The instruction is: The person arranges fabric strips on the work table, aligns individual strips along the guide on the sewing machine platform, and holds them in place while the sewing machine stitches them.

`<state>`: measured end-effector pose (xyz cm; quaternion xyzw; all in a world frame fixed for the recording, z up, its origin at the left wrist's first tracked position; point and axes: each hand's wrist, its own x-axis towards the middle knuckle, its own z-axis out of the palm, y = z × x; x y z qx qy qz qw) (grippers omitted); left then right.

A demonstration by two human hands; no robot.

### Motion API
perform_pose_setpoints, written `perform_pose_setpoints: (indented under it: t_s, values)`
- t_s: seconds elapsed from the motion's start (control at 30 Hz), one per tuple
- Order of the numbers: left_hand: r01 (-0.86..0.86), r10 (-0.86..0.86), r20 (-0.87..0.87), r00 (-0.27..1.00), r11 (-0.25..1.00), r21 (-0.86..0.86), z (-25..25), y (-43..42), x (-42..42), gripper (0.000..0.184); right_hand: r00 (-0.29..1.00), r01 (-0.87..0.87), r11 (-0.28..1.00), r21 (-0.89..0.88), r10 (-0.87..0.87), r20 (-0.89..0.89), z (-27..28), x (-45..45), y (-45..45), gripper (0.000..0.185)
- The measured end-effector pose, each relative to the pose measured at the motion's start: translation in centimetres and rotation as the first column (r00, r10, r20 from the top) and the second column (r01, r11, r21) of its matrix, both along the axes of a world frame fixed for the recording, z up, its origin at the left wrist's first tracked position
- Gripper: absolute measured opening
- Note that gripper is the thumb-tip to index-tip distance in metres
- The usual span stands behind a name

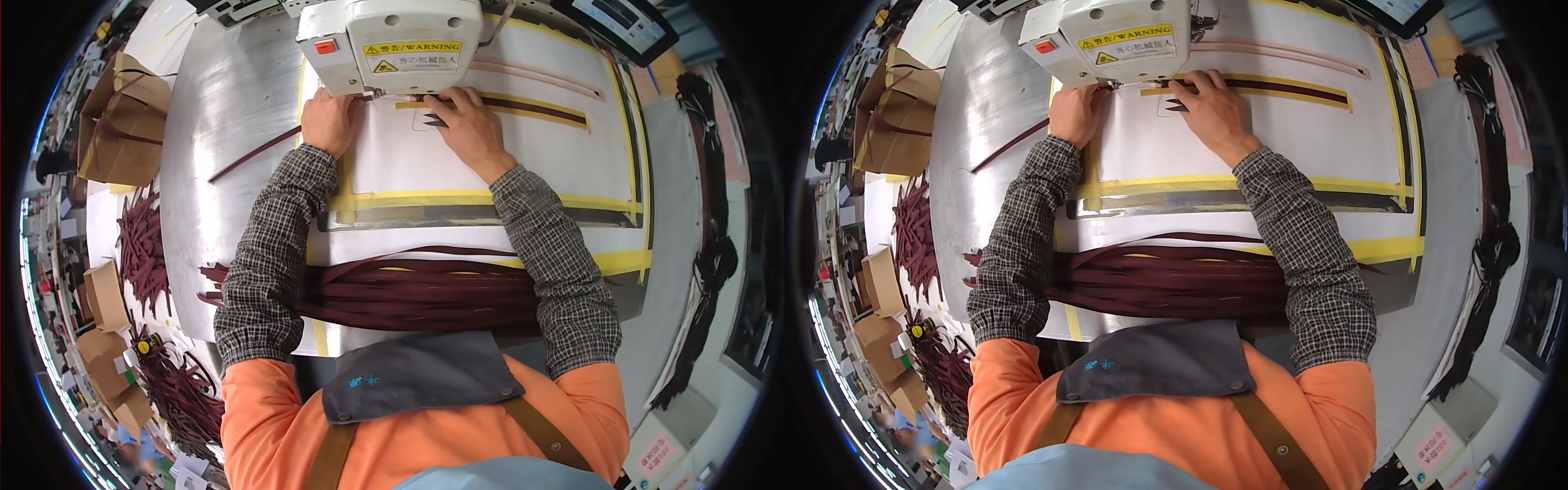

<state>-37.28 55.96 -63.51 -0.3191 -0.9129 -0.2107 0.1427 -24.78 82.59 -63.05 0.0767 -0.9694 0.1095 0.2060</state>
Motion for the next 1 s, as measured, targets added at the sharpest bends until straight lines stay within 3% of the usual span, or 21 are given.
perform_pose_setpoints:
  t_s: [0.17, 0.37, 0.47, 0.57, 0.67, 0.73, 0.87, 1.0]
  values:
    - [-0.099, 0.098, 0.044, 0.994, 0.995, 0.018, 0.4, 0.2, -0.4, 0.016, 1.000, 0.001, 0.999, 0.044, -0.001, 0.012, 0.3, -0.2, -0.2, 0.045]
    - [-0.090, 0.094, -0.048, 0.994, 0.993, 0.077, 0.2, -0.2, -0.2, 0.015, 1.000, -0.010, 1.000, 0.025, 0.009, 0.022, 0.1, -0.3, -0.5, 0.045]
    - [-0.031, 0.033, -0.054, 0.998, 0.999, 0.043, 0.2, -0.5, -0.2, 0.014, 1.000, -0.006, 0.999, 0.034, 0.006, 0.005, 0.1, 0.1, -0.5, 0.045]
    - [-0.034, 0.016, -0.238, 0.971, 0.997, -0.070, 0.4, -1.0, 1.1, 0.018, 1.000, -0.025, 0.991, 0.131, 0.025, -0.001, -0.1, -0.4, -0.7, 0.044]
    - [0.189, -0.193, -0.260, 0.946, 0.981, -0.038, 1.6, 0.3, 3.9, 0.024, 1.000, -0.007, 0.993, 0.120, 0.008, -0.009, 0.4, -0.4, -0.6, 0.042]
    - [0.335, -0.334, -0.159, 0.929, 0.942, -0.021, 1.9, 1.9, 5.8, 0.027, 0.999, -0.003, 0.998, 0.068, 0.005, -0.032, 0.0, 0.0, -0.4, 0.042]
    - [0.316, -0.320, -0.137, 0.937, 0.947, -0.050, 0.8, 4.1, 7.2, 0.029, 0.998, 0.027, 1.000, 0.012, -0.027, -0.057, -0.7, 0.9, 0.6, 0.041]
    - [0.339, -0.370, -0.159, 0.915, 0.921, -0.191, 0.5, 3.8, 7.0, 0.034, 0.997, 0.050, 0.999, 0.008, -0.049, -0.062, -0.5, 1.4, 0.8, 0.044]
